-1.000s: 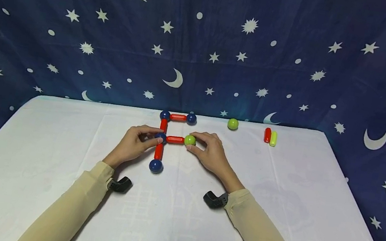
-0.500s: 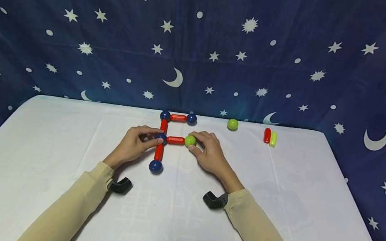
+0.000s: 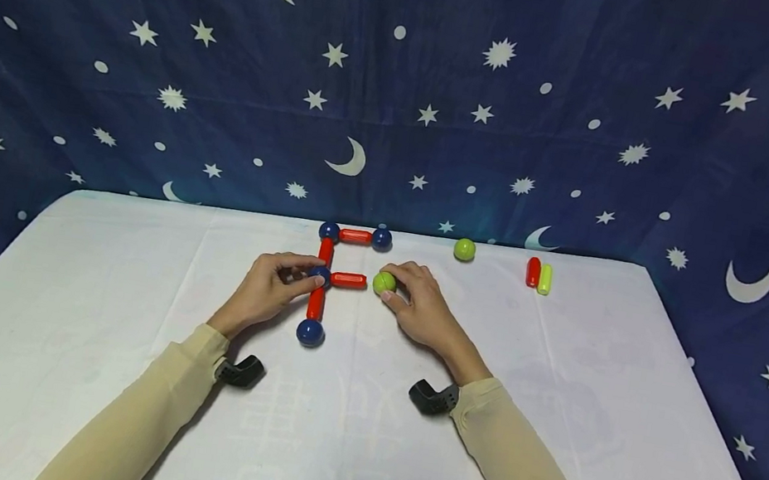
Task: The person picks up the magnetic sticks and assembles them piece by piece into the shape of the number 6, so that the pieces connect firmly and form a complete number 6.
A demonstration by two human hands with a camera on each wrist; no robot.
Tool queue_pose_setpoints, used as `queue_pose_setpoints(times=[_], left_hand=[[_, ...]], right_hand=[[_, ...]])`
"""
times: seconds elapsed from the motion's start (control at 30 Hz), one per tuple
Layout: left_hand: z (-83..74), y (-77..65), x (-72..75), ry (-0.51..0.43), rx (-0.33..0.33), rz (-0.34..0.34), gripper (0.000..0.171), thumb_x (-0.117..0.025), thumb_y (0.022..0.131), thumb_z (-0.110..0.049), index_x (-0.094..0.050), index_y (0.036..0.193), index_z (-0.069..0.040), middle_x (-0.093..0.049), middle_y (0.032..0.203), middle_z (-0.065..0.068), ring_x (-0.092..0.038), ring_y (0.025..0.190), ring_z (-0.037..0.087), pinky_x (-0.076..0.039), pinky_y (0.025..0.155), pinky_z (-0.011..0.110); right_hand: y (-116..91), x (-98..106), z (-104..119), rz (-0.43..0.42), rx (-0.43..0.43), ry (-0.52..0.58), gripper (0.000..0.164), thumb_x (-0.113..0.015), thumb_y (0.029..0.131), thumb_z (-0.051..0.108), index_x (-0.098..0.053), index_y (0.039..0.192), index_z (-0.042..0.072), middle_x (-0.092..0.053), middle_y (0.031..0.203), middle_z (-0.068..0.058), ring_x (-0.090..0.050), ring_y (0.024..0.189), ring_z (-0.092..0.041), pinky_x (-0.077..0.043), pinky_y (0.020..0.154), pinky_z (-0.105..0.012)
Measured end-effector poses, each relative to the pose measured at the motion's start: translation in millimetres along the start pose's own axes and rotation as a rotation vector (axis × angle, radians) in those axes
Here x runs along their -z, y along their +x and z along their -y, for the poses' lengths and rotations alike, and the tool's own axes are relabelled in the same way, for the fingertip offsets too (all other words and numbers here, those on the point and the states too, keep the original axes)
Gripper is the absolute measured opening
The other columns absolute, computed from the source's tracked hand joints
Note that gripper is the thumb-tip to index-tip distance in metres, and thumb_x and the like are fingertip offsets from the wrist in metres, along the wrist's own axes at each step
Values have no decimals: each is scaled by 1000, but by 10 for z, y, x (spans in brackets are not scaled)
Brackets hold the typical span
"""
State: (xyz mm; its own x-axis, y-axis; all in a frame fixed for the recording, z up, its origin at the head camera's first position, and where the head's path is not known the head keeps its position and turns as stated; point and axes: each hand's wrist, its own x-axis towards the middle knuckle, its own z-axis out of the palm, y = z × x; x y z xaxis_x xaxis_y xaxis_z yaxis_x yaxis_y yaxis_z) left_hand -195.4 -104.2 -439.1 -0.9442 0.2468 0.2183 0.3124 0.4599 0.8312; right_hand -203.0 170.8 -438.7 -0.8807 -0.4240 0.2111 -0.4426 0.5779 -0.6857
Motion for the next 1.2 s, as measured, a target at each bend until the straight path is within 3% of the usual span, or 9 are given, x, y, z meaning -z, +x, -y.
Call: queue_pose_setpoints(times=[0.33,0.53,0.87,1.2], left_hand=[[15,-15,13,-9,-6,4,29,-77,92,-17,-76,119,-9,-70,98,6,-56,89,24,-46,81,37],[10,-29,20,-33,16,19,29,-77,92,-19,-76,120,-10,-69,97,6,-55,89,24,-46,80,36],[36,-14,20,-39,20,9,30,-78,92,-18,-76,120,-9,-68,94,6,-55,87,23,-47,79,35],[36,-10,-1,-52,26,13,30,-78,91,-19,-76,120,-9,-68,97,6,-55,89,23,-47,80,35]], right_hand=[[-18,30,-33,-7,-28,31,35,-68,97,10,-64,131,1,-64,114,-10,-55,105,-25,-45,90,-44],[-63,211,-87,-64,-76,77,35,-69,96,8,-65,130,0,-64,108,-11,-57,95,-23,-48,82,-36],[-280,708,-412,-312,-240,-66,41,-74,93,9,-63,129,-6,-62,109,-22,-61,92,-32,-48,79,-35],[-392,826,-565,-320,-290,-142,43,-75,92,15,-63,128,-6,-64,105,-23,-59,92,-33,-46,80,-40]])
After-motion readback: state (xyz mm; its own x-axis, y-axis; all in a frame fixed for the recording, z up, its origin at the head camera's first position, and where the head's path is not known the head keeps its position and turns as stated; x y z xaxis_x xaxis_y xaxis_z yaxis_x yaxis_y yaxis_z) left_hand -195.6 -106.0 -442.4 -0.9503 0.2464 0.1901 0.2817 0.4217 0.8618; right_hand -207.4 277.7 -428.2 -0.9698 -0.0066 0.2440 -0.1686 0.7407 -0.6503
